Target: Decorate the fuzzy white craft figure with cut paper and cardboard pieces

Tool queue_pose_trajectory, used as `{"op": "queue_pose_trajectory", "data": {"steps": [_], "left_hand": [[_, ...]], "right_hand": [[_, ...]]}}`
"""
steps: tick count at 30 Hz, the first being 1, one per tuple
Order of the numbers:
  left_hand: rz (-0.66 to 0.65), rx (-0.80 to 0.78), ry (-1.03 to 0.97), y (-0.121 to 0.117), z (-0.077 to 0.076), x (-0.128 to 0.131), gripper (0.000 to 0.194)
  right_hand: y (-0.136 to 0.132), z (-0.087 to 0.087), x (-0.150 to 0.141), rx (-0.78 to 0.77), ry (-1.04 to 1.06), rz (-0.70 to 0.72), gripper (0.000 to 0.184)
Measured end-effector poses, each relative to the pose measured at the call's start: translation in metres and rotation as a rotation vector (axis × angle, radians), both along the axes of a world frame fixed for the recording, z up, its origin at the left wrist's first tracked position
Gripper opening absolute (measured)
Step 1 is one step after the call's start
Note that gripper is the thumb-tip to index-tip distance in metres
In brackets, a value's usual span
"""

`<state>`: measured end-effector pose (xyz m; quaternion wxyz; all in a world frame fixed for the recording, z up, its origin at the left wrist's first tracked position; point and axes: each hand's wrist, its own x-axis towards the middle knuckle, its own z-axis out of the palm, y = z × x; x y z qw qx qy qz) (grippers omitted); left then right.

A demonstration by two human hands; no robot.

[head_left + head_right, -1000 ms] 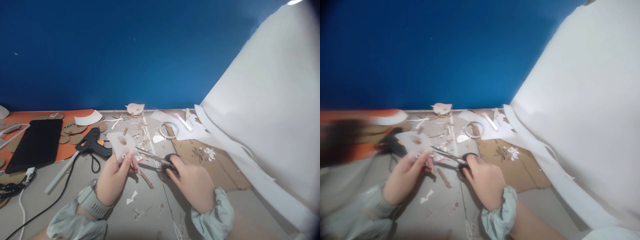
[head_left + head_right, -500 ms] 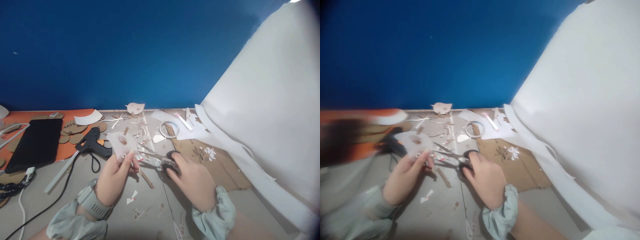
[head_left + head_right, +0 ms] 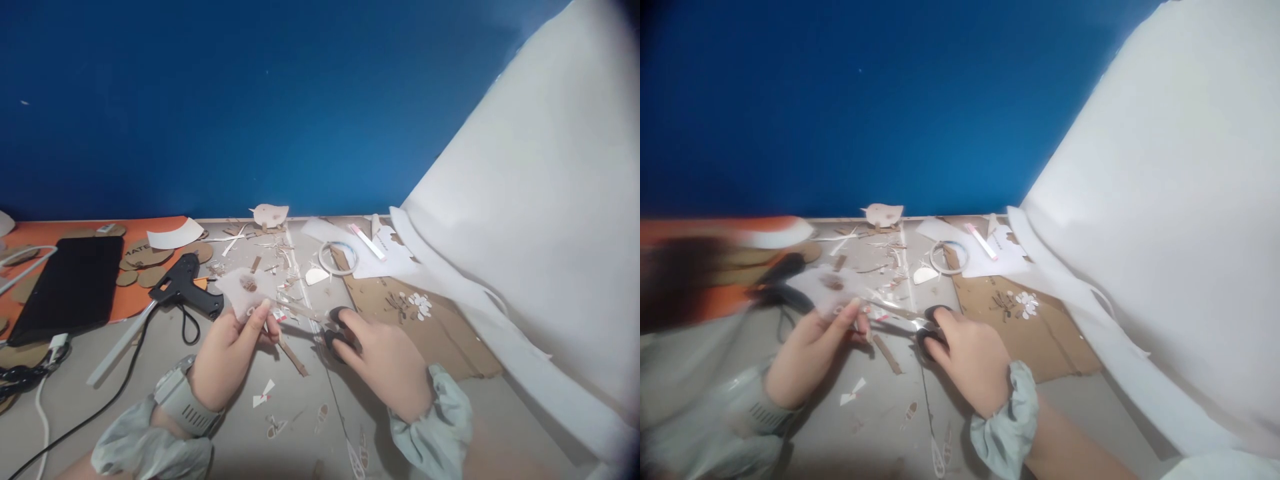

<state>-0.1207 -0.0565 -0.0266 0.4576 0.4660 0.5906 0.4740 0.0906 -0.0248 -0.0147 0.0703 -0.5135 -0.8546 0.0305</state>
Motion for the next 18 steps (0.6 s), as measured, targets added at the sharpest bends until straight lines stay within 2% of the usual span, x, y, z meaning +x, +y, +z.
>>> {"op": "queue_pose_trajectory", "data": {"steps": [18], "left_hand": [[-0.075, -0.030, 0.014, -0.0001, 0.0031, 0.0004, 0.037]], "right_hand": [[0.0059, -0.0003, 0.0099, 0.143, -0.111, -0.013, 0.010]]}}
